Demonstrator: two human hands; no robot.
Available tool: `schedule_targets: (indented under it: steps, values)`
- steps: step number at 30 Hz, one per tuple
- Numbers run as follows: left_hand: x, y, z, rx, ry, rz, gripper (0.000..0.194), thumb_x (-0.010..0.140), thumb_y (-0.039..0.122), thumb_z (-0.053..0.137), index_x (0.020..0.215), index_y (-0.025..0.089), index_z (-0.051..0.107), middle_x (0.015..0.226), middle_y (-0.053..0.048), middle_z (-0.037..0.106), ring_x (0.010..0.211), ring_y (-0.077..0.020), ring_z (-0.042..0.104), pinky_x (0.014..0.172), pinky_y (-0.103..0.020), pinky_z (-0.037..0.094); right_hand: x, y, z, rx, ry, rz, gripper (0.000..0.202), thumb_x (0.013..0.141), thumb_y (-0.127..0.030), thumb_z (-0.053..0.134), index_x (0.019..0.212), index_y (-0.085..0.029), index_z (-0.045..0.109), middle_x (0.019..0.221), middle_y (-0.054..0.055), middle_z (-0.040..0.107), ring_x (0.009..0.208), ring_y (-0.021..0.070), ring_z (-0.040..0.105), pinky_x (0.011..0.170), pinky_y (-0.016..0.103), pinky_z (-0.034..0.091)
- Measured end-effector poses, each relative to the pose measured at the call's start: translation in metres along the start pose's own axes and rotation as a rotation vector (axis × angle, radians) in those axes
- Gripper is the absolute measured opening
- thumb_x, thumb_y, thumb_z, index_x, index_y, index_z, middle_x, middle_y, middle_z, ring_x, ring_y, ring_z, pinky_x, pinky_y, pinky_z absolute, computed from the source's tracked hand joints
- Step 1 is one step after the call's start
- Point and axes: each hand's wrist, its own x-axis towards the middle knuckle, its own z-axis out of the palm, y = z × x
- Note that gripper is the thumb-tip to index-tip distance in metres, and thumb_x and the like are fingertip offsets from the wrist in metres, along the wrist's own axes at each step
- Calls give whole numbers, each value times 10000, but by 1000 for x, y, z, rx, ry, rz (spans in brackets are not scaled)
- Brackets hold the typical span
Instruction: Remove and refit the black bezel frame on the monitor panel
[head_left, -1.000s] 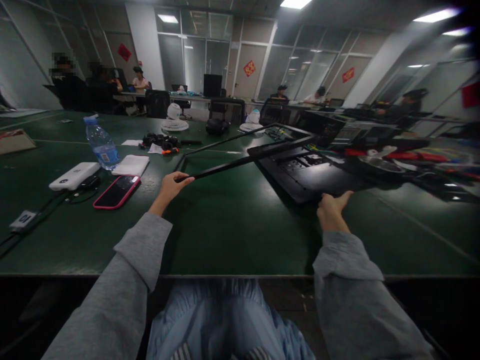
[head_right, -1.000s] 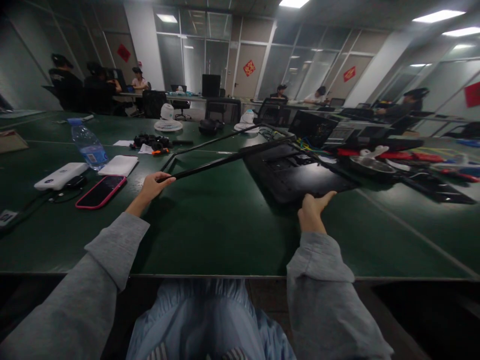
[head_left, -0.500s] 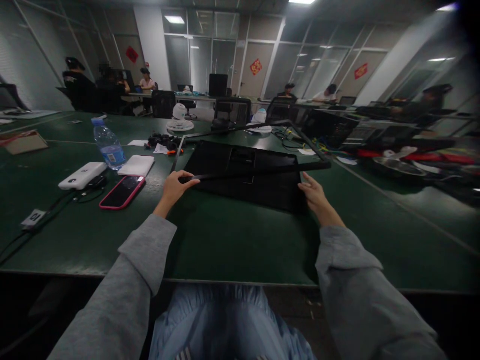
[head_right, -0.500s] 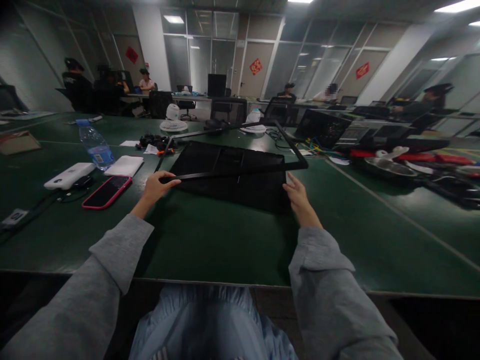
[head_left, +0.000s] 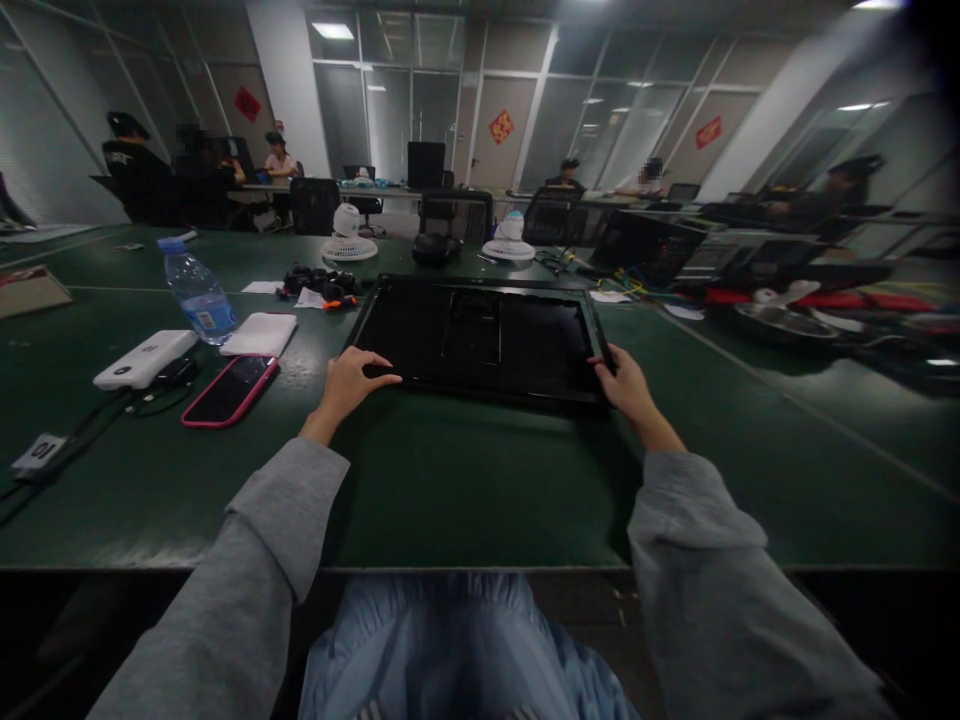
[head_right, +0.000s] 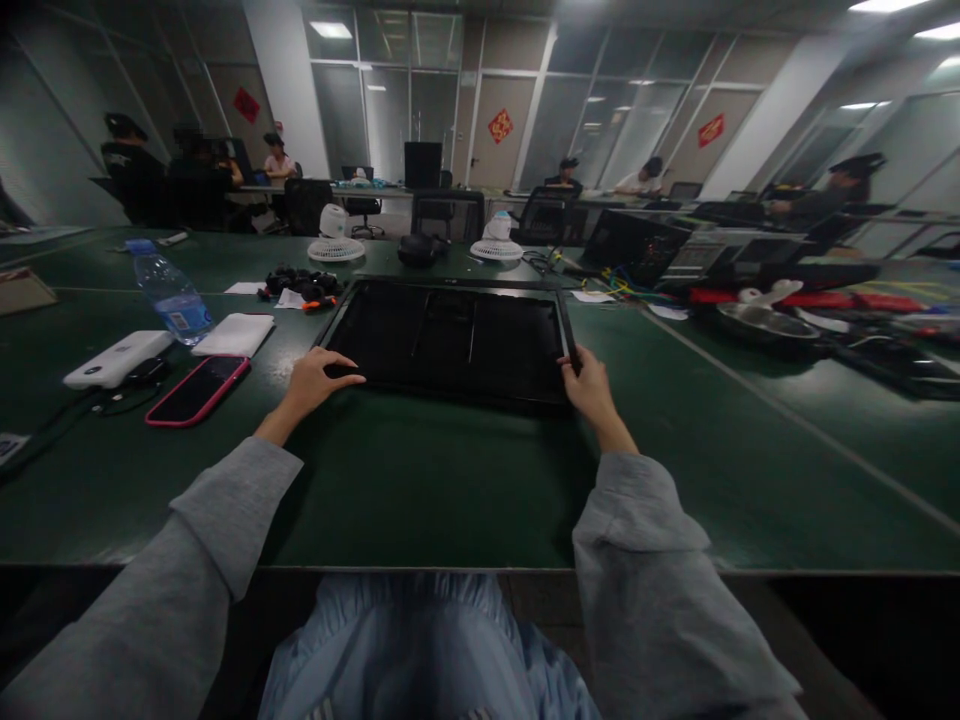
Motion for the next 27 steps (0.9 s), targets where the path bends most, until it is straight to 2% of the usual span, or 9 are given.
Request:
schedule_targets:
  steps: [3, 5, 13, 16, 20, 23, 27]
  values:
    - [2, -4, 1, 1, -8, 17, 261, 855, 499, 828, 1007, 290, 793, 1160, -68, 783, 1208, -315, 613, 1074, -486, 431, -7, -1, 7, -149, 61, -4, 472, 870, -268, 550, 1325, -195, 651, 1271, 179, 704, 1309, 361, 587, 1197, 624, 363]
    - [3, -6, 2, 9, -11, 17, 261, 870, 492, 813, 1026, 284, 789, 1184, -76, 774, 1217, -315, 609, 1075, -484, 433, -11, -2, 9, -169, 81, -5, 562, 868, -259, 531, 1419, -178, 609, 1341, 202, 664, 1356, 373, 542, 1199, 634, 359]
    - [5, -18, 10, 19, -75, 64, 272, 863, 514, 809, 1006, 283, 793, 1150, -69, 744, 1181, -294, 615, 1091, -468, 450, -18, 4, 11, -120, 67, 25, 616, 845, -282, 552, 1439, -142, 632, 1294, 202, 683, 1296, 354, 599, 1185, 567, 449]
    - [6, -21, 15, 8, -46, 67, 283, 884, 511, 784, 1049, 282, 795, 1250, -83, 705, 1255, -299, 590, 1133, -488, 440, -18, 3, 10, -101, 41, 63, 595, 835, -260, 570, 1414, -157, 655, 1292, 175, 714, 1267, 344, 642, 1172, 553, 474]
    - [9, -26, 22, -48, 187, -72, 426, 966, 452, 675, 1320, 219, 715, 1515, -159, 557, 1472, -322, 469, 1226, -497, 378, -18, -3, 7, -90, 27, 97, 571, 822, -221, 591, 1383, -168, 683, 1273, 146, 746, 1267, 344, 665, 1177, 567, 473]
    - [13, -34, 25, -108, 177, -229, 526, 984, 381, 628, 1450, 137, 612, 1549, -220, 543, 1495, -329, 478, 1239, -484, 378, -17, -4, 4, -66, 23, 67, 559, 821, -219, 609, 1373, -190, 694, 1246, 121, 763, 1291, 335, 657, 1182, 568, 472]
    - [17, -41, 23, -153, 163, -326, 523, 963, 326, 628, 1450, 137, 609, 1494, -206, 626, 1426, -309, 570, 1210, -456, 424, -12, 4, 5, -92, 4, 81, 568, 817, -204, 600, 1376, -174, 695, 1294, 138, 751, 1295, 346, 661, 1180, 567, 469]
